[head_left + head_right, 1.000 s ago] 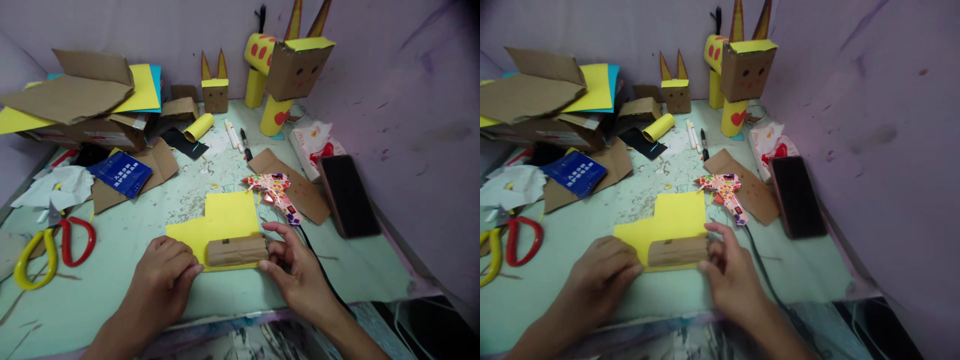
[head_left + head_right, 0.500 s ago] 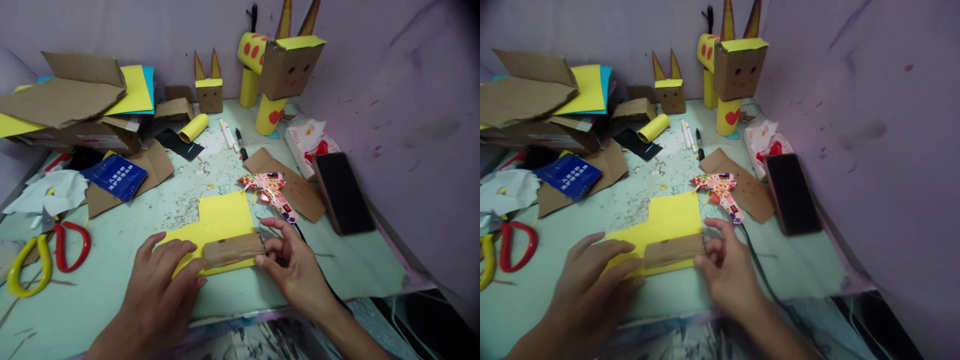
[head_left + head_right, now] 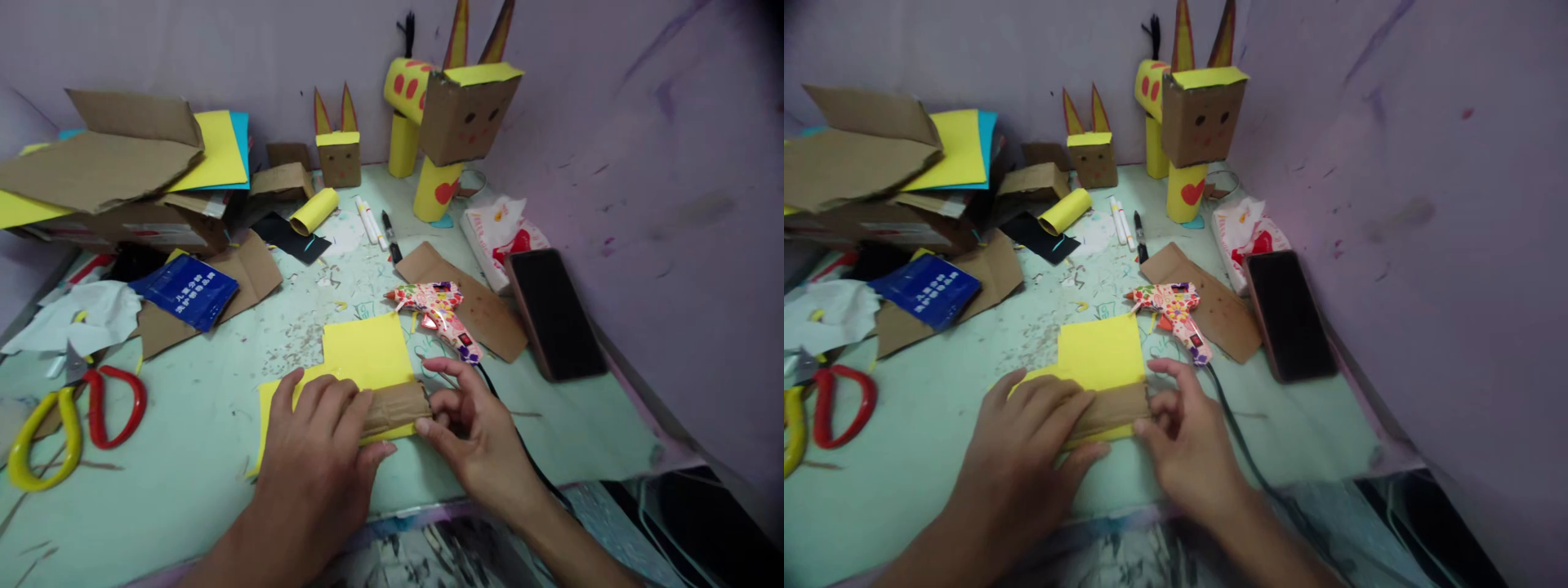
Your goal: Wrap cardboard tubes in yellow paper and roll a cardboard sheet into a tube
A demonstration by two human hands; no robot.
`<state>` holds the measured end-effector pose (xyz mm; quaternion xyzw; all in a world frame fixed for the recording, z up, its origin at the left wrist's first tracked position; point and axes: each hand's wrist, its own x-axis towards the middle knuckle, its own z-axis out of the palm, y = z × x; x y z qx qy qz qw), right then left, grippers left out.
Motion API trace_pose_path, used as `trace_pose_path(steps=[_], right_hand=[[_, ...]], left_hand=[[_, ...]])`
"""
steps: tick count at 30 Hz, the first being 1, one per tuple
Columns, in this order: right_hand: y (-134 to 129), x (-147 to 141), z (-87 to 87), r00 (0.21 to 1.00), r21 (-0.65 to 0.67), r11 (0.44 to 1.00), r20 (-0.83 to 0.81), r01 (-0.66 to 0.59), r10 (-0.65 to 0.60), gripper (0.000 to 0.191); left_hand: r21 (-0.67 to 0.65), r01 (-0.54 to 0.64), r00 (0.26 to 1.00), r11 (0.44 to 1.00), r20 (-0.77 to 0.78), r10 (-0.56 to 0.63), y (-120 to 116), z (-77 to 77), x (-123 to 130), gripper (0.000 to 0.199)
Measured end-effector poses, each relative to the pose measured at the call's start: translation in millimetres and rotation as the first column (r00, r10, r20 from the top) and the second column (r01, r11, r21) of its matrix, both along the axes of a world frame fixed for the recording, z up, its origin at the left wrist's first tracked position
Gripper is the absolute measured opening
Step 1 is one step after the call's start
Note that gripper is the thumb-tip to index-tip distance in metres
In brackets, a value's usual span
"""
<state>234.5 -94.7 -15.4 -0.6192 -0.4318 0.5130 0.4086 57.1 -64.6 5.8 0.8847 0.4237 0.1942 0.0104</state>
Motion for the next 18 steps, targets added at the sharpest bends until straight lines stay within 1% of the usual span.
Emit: trace_pose_path(steps=[3,5,7,9,11,13,14,16,17,18], right_hand=[[0.1,-0.6,-0.1,1.000,0.008,1.000,0.007,-0.008,0.008,0.046],[-0.8,-0.1,0.5,1.000,0.016,1.000,0.016,-0.014,0.013,0.044],[-3.4,2.5,1.8,0.998,0.038,0.998,0.038,-0.045,0.043,0.041],[-7.6,7.6,4.1,0.993,0.073,0.994,0.099,-0.079,0.072,0.039],[-12.2,13.7,7.1,0.969,0.152,0.985,0.242,-0.080,0.042,0.042],[-15.6,18.1,9.8,0.911,0.284,0.951,0.412,-0.122,-0.006,0.048],[-16.4,18.9,10.6,0.879,0.348,0.920,0.477,-0.180,-0.008,0.051],[-16.1,17.2,9.9,0.837,0.417,0.848,0.544,-0.328,0.056,0.055],[-15.3,15.1,8.3,0.828,0.428,0.820,0.552,-0.379,0.095,0.056],[-14.3,12.6,6.2,0.825,0.429,0.806,0.552,-0.407,0.123,0.056]], left_hand=[[-0.040,0.025,0.999,0.999,0.033,-0.024,3.3,-0.6,0.1,0.015],[-0.070,0.022,0.999,0.997,0.052,-0.018,4.4,-0.2,-0.1,0.013],[-0.096,0.023,0.997,0.995,0.071,-0.016,4.7,0.1,-0.1,0.013],[-0.100,0.019,0.996,0.995,0.083,-0.010,4.7,-0.1,-0.4,0.015],[-0.103,0.022,0.996,0.994,0.087,-0.014,4.8,-0.6,-1.1,0.015],[-0.105,0.030,0.996,0.994,0.091,-0.021,4.8,-1.4,-1.7,0.015],[-0.104,0.039,0.995,0.994,0.094,-0.029,4.6,-1.8,-1.9,0.015],[-0.104,0.048,0.994,0.993,0.105,-0.037,3.2,-2.2,-2.2,0.015],[-0.102,0.054,0.993,0.993,0.112,-0.043,2.0,-1.9,-2.7,0.015],[-0.109,0.058,0.992,0.992,0.115,-0.045,0.8,-1.0,-3.8,0.015]])
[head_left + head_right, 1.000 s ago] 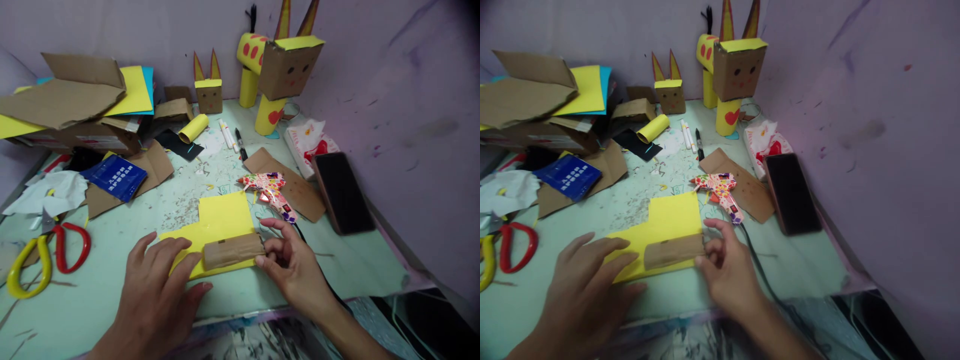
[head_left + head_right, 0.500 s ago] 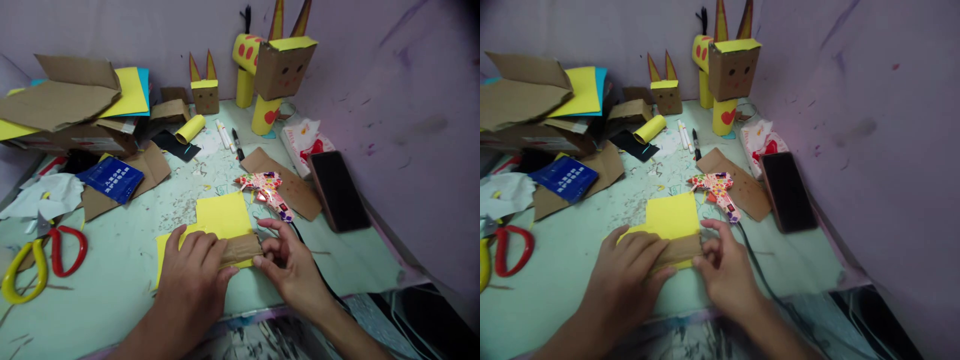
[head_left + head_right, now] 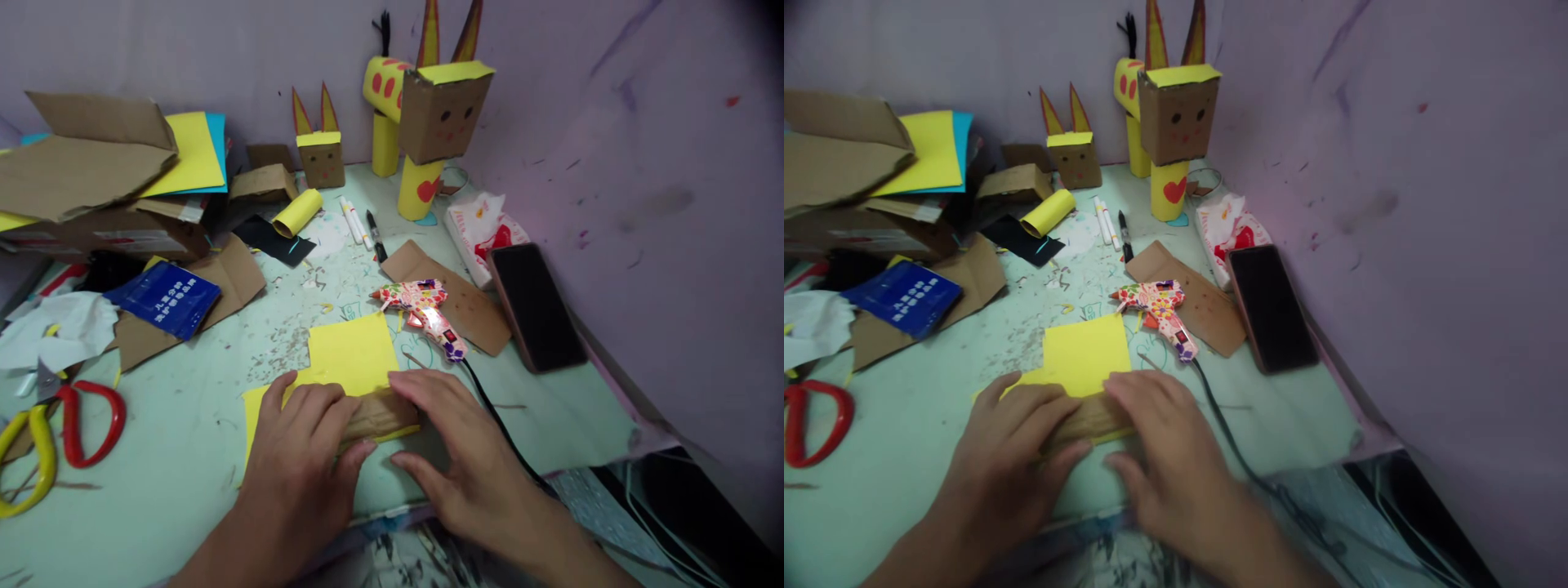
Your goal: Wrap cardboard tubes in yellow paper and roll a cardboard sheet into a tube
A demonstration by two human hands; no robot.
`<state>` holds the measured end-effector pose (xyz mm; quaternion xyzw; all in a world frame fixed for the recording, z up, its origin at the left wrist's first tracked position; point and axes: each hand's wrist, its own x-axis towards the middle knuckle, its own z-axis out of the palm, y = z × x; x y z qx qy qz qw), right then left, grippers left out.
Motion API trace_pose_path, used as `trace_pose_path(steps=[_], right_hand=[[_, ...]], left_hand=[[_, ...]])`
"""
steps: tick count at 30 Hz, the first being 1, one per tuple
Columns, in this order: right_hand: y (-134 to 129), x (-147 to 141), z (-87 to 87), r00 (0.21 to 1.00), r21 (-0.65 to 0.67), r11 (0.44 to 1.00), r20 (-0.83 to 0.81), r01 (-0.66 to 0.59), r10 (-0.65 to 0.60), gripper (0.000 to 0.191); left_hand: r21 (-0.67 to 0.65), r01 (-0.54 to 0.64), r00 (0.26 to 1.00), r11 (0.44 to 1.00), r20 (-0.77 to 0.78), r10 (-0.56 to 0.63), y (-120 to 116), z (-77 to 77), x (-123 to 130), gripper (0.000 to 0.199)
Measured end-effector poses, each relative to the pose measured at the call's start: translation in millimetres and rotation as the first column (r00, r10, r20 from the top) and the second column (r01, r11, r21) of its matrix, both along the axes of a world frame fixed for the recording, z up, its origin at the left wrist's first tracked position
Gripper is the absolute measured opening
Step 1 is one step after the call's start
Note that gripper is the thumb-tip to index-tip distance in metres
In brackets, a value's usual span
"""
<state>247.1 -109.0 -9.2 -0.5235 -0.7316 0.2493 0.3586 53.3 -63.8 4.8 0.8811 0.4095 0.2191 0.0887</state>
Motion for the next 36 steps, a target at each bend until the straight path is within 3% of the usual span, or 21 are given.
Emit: trace_pose_path(steps=[4,7,9,11,16,20,28,32,36], right_hand=[[3.0,-7.8,-8.1,1.000,0.013,1.000,-0.019,0.013,-0.013,0.049],[5.4,-8.6,-6.9,0.999,0.039,0.999,-0.017,-0.029,0.030,0.042],[8.1,-8.1,-3.6,0.998,0.037,0.997,0.005,-0.068,0.068,0.039],[11.2,-7.8,-0.5,0.996,0.021,0.996,0.028,-0.087,0.086,0.039],[16.1,-5.8,2.9,0.992,-0.031,0.992,0.022,-0.121,0.121,0.039],[18.3,-1.7,6.0,0.985,-0.110,0.979,-0.010,-0.171,0.171,0.034],[24.7,0.6,13.2,0.982,-0.237,0.955,0.014,-0.177,0.186,0.032],[27.4,0.2,13.9,0.984,-0.267,0.948,-0.005,-0.175,0.180,0.029],[26.7,-0.8,13.8,0.988,-0.288,0.946,-0.004,-0.149,0.154,0.031]], left_hand=[[-0.110,0.101,0.995,0.989,0.015,-0.100,2.4,9.8,-12.1,0.021],[-0.185,0.186,0.981,0.965,0.092,-0.171,23.6,18.1,-21.6,0.025],[-0.146,0.080,0.994,0.986,0.084,-0.068,46.6,19.3,-20.8,0.022],[-0.150,-0.013,0.997,0.989,-0.080,0.001,70.1,16.2,-13.2,0.029],[-0.184,-0.039,0.970,0.982,-0.244,-0.007,97.6,4.0,11.6,0.032],[-0.198,-0.043,0.962,0.979,-0.274,-0.013,95.5,1.5,16.2,0.014],[-0.240,-0.009,0.990,0.971,-0.140,-0.026,103.0,-6.7,7.9,0.014],[-0.214,0.010,1.000,0.977,-0.019,-0.014,91.7,15.1,-0.4,0.015],[-0.070,0.143,0.990,0.987,0.018,-0.142,47.2,41.3,-9.2,0.016]])
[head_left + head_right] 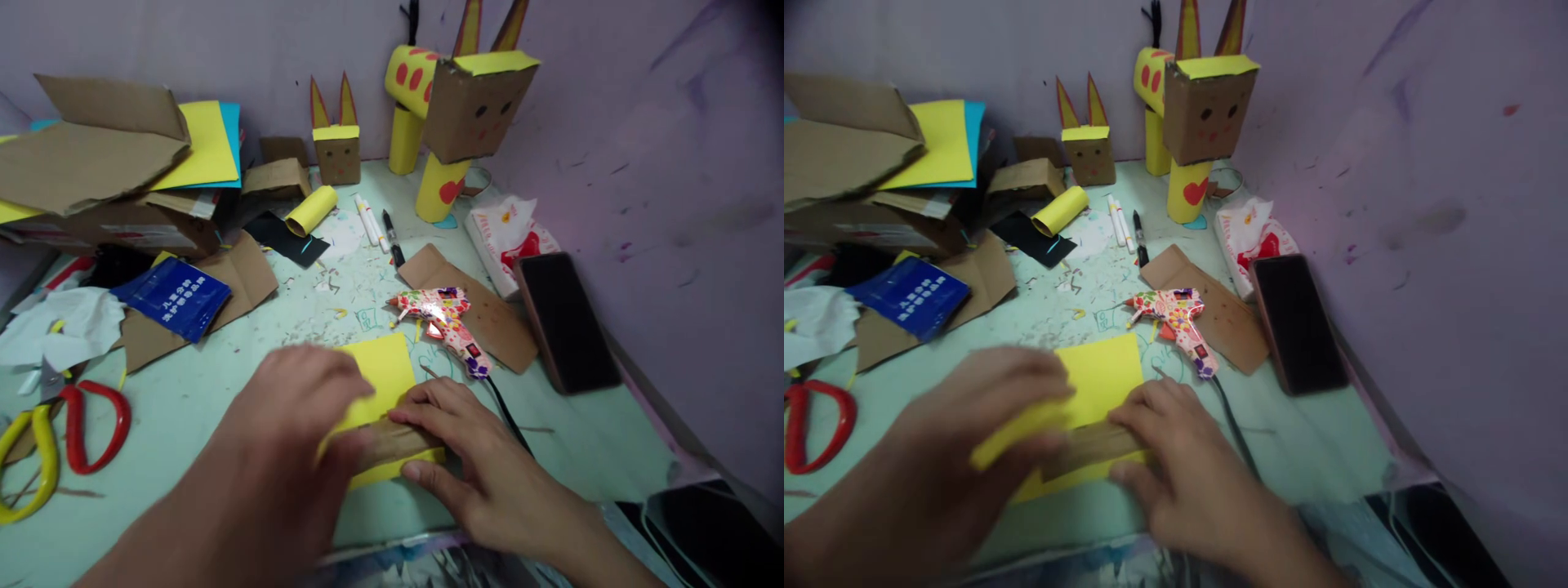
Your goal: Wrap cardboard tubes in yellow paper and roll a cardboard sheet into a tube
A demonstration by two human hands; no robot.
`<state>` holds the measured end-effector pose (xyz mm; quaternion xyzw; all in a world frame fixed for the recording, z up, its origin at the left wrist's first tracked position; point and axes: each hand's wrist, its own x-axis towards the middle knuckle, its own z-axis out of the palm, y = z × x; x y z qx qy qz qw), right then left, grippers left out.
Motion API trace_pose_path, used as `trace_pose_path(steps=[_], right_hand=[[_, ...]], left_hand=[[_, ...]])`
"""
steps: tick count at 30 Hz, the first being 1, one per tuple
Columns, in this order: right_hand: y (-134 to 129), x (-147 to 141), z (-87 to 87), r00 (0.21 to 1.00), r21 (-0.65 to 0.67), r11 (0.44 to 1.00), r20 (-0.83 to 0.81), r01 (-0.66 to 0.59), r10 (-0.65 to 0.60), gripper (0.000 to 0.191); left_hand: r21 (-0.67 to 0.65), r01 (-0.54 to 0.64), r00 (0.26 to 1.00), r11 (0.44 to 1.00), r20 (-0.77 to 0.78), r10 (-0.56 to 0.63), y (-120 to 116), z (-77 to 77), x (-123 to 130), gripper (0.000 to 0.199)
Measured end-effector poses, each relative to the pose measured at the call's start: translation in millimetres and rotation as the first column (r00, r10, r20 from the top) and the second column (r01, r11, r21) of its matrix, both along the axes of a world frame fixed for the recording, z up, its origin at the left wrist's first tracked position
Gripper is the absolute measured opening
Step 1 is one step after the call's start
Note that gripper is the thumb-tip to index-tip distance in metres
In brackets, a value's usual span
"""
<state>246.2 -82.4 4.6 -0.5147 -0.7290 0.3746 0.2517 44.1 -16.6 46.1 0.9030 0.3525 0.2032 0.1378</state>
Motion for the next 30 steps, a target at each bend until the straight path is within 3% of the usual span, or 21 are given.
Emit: trace_pose_path(steps=[2,5,10,13,17,19,22,26,30], right_hand=[[-0.8,-0.8,0.2,1.000,0.002,1.000,0.000,0.012,-0.012,0.031],[-1.8,-2.0,0.9,1.000,0.016,0.999,-0.003,0.027,-0.027,0.031],[-5.4,-0.9,-2.0,0.999,0.050,0.997,-0.015,0.051,-0.050,0.038],[-8.8,3.2,-8.5,0.978,0.055,0.982,-0.120,0.180,-0.173,0.045],[-11.7,8.5,-15.1,0.850,-0.008,0.901,-0.328,0.433,-0.412,0.026],[-12.7,9.1,-15.2,0.795,0.006,0.860,-0.386,0.509,-0.468,0.020],[-13.7,7.1,-13.9,0.807,0.118,0.852,-0.407,0.511,-0.428,0.017],[-13.8,0.8,-15.4,0.893,0.259,0.891,-0.361,0.374,-0.270,0.034],[-13.3,-3.7,-18.8,0.927,0.292,0.903,-0.298,0.316,-0.228,0.024]], left_hand=[[0.069,0.096,0.989,0.993,-0.115,-0.088,-24.6,-1.1,-2.0,0.016],[0.211,0.008,0.993,0.977,-0.115,0.017,-47.3,-18.6,-0.4,0.026],[0.202,0.046,0.995,0.978,-0.092,-0.028,-48.1,-38.5,4.5,0.026],[0.151,0.046,0.995,0.987,-0.100,-0.032,-42.9,-34.7,3.3,0.025],[-0.003,0.063,0.984,0.998,-0.169,-0.063,-36.1,-26.6,1.9,0.024],[-0.040,0.046,0.987,0.998,-0.153,-0.052,-31.9,-25.0,2.6,0.024],[-0.062,0.064,0.991,0.996,-0.112,-0.070,-24.5,-24.4,4.9,0.021],[-0.112,0.103,0.993,0.988,-0.042,-0.108,-16.5,-22.5,7.2,0.021],[-0.095,0.119,0.991,0.988,-0.053,-0.124,-15.3,-20.5,6.8,0.026]])
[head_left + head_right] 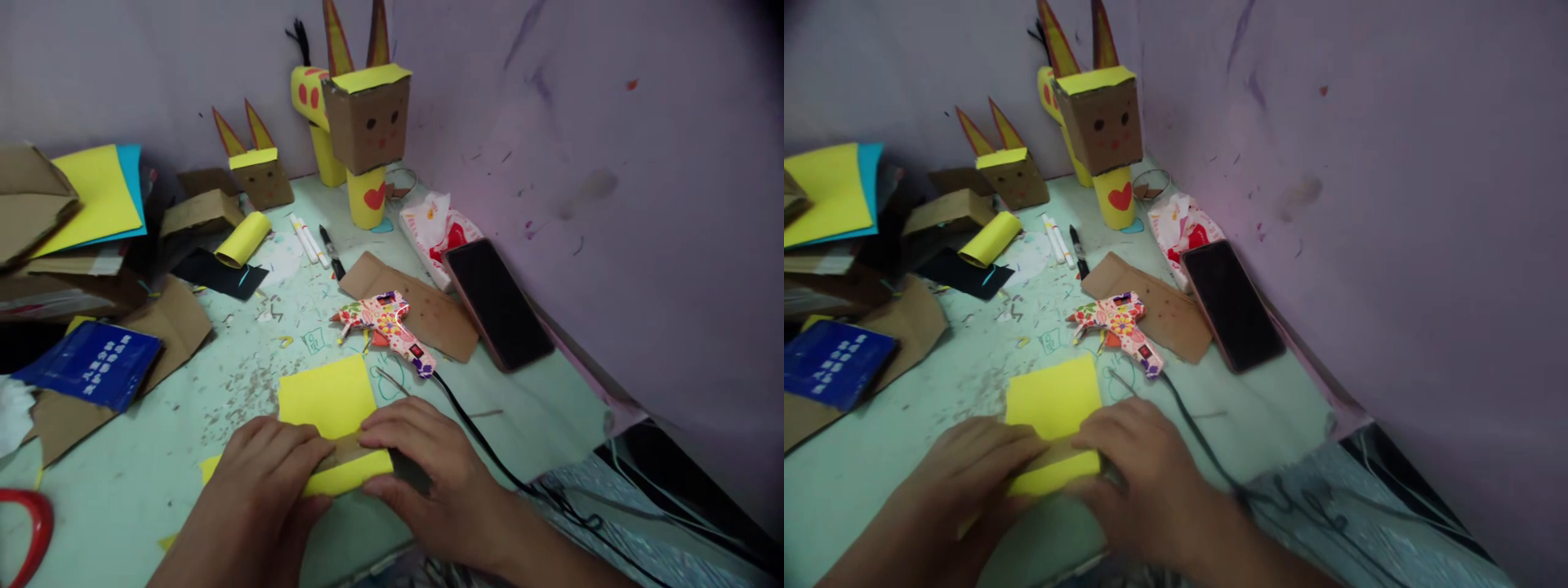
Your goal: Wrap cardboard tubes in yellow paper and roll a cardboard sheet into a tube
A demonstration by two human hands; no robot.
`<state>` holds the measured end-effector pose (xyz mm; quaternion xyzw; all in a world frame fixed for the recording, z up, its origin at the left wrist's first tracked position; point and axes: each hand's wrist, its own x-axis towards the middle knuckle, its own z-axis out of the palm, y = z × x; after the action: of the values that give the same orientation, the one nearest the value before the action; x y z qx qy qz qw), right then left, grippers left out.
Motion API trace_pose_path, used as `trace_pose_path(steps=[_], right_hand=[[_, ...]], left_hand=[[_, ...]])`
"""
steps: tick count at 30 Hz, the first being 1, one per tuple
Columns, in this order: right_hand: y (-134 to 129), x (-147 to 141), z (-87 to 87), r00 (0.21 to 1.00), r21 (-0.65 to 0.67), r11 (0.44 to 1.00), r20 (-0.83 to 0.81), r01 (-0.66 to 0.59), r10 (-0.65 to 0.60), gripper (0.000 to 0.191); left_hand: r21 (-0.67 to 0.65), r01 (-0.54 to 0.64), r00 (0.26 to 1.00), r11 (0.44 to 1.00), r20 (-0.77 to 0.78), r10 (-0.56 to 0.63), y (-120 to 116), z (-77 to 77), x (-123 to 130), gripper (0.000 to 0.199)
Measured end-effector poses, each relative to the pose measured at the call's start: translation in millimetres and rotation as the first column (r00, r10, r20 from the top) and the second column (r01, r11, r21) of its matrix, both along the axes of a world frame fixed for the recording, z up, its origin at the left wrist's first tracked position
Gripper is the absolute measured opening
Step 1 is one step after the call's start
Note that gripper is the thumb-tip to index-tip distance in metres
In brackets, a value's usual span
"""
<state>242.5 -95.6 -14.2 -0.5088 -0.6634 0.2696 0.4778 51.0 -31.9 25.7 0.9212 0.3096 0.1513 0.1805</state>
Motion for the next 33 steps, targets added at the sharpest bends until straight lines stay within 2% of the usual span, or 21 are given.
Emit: trace_pose_path(steps=[3,9,12,14,16,19,26,30,33], right_hand=[[0.5,-0.2,-0.9,1.000,-0.010,1.000,0.026,-0.016,0.017,0.019],[4.5,-0.8,-1.0,0.998,-0.060,0.998,0.063,-0.022,0.026,0.016],[7.0,-1.7,-0.2,0.996,-0.091,0.996,0.079,-0.023,0.031,0.015],[8.4,-2.1,0.7,0.997,-0.095,0.995,0.077,-0.018,0.026,0.015],[9.8,-2.8,1.8,0.997,-0.099,0.995,0.077,0.002,0.006,0.014],[12.0,-4.2,2.7,0.995,-0.116,0.993,0.098,0.033,-0.021,0.013],[12.6,-3.2,-0.8,0.990,-0.101,0.994,0.140,0.033,-0.018,0.020],[6.5,-1.4,-2.3,0.992,-0.085,0.989,0.052,0.121,-0.117,0.033],[2.4,-0.7,-1.9,0.988,-0.037,0.988,-0.013,0.152,-0.152,0.044]], left_hand=[[0.004,0.006,1.000,1.000,0.026,-0.006,-3.1,0.2,-0.9,0.029],[-0.056,-0.073,0.996,0.996,0.049,0.076,-8.4,-2.2,-2.1,0.025],[0.052,-0.094,0.995,0.994,0.028,0.092,-8.2,-3.6,-5.6,0.027],[0.195,-0.055,0.998,0.979,0.009,0.054,-7.6,-5.2,-9.9,0.027],[0.319,0.059,0.998,0.946,-0.028,-0.053,-7.1,-8.5,-14.2,0.025],[0.411,0.209,0.978,0.887,-0.109,-0.180,-6.9,-16.4,-17.8,0.027],[0.469,0.256,0.965,0.845,-0.178,-0.193,-5.3,-28.2,-16.4,0.033],[0.485,0.289,0.955,0.825,-0.202,-0.216,-8.2,-29.5,-17.0,0.034],[0.477,0.248,0.967,0.843,-0.168,-0.190,-13.0,-31.7,-15.9,0.032]])
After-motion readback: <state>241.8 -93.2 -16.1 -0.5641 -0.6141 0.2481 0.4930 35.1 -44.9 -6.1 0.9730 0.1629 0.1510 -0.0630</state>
